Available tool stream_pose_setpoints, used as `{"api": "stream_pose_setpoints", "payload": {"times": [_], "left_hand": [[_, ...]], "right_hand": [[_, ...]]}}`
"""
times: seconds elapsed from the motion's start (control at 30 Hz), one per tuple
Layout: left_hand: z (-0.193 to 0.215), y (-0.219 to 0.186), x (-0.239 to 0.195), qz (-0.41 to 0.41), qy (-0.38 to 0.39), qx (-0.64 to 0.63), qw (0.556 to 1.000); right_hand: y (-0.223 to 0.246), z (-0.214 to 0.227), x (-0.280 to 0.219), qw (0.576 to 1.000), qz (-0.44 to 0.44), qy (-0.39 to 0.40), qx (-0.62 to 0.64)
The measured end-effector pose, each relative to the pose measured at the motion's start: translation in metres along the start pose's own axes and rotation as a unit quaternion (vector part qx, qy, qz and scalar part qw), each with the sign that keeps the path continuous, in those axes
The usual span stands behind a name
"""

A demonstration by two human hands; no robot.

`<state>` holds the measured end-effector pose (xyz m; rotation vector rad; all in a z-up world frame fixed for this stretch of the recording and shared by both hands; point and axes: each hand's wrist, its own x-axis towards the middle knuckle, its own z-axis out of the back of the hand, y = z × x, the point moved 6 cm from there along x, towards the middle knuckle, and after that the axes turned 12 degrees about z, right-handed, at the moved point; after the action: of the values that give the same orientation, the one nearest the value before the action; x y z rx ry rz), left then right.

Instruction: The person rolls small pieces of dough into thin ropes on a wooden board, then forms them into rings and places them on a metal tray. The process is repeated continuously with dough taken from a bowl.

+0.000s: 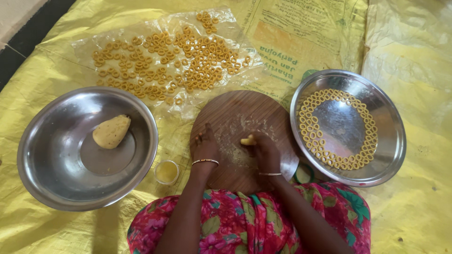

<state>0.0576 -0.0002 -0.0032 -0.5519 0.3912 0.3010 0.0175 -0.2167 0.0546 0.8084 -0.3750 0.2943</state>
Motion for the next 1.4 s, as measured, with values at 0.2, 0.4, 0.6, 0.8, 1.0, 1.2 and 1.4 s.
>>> {"api": "stream_pose_setpoints", "payload": {"times": [0.2,0.4,0.6,0.8,1.0,1.2,1.4], "left_hand": [[-0.003,-0.002,-0.002,0.003,0.004,0.024,1.0],[-0.006,-0.002,0.001,0.022,0.037,0.052,0.998],[-0.011,0.004,0.005,0.009,0.019,0.051,0.998],[-0.014,0.008,0.008,-0.026,-0.001,0.022,0.999],[-0.016,0.004,0.008,0.002,0.0,0.031,1.0],[-0.013,0.001,0.004,0.009,0.016,0.015,1.0],[0.0,-0.007,-0.004,-0.001,0.013,0.028,1.0]], "right_hand": [[-0.014,-0.053,0.039,0.938,0.188,0.164,-0.239],[-0.061,-0.109,0.146,0.908,0.154,0.232,-0.312],[-0.036,-0.089,0.099,0.913,0.175,0.195,-0.314],[0.009,-0.031,0.006,0.9,0.211,0.27,-0.271],[0.045,0.016,-0.048,0.914,0.219,0.274,-0.204],[-0.004,-0.054,0.034,0.891,0.195,0.288,-0.294],[-0.055,-0.124,0.132,0.894,0.161,0.242,-0.34]]}}
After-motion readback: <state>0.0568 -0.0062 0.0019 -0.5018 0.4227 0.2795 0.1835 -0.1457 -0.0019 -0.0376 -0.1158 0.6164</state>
